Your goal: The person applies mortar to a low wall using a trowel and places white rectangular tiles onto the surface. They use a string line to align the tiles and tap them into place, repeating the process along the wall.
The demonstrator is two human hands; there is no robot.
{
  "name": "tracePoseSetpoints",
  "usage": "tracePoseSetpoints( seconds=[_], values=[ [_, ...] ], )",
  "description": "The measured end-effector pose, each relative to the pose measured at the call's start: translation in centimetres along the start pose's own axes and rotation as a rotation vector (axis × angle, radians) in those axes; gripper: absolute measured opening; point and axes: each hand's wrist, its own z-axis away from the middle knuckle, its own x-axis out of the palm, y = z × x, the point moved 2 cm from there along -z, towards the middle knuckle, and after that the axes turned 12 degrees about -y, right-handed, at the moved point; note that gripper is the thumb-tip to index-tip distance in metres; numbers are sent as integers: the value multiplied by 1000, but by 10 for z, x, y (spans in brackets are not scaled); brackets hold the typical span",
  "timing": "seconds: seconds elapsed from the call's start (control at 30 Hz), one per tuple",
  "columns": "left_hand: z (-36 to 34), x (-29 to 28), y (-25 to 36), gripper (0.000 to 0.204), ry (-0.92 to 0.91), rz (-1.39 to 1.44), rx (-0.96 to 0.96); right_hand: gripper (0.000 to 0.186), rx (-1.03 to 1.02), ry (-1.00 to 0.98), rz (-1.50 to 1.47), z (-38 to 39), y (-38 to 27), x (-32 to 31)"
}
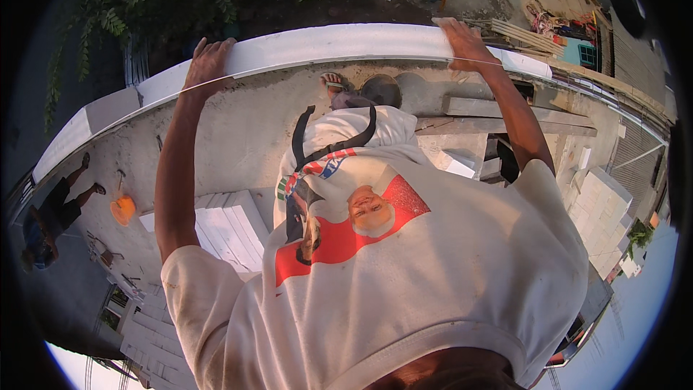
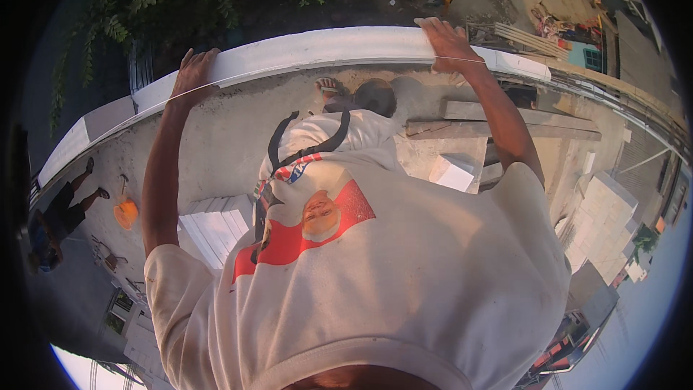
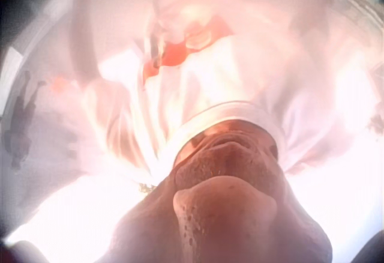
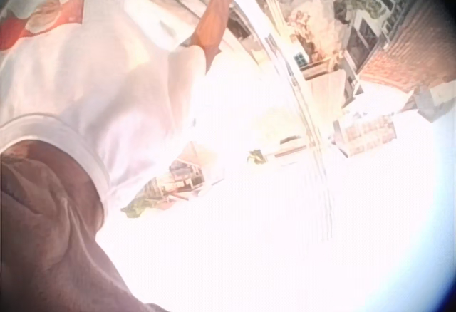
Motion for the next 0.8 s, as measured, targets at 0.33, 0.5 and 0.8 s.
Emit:
tracePoseSetpoints(
  seconds=[0.33, 0.5, 0.8],
  values=[
    [-1, -3, -3, 84, 63, 14, 110, 96, -34, 193, -154, -5, 61, 66],
    [-2, -8, 2, 83, 32, 9, 102, 95, -14, 183, -143, -2, 61, 68],
    [-4, -6, -1, 82, 46, 23, 119, 85, 72, 111, -122, -4, 53, 59]
  ],
)
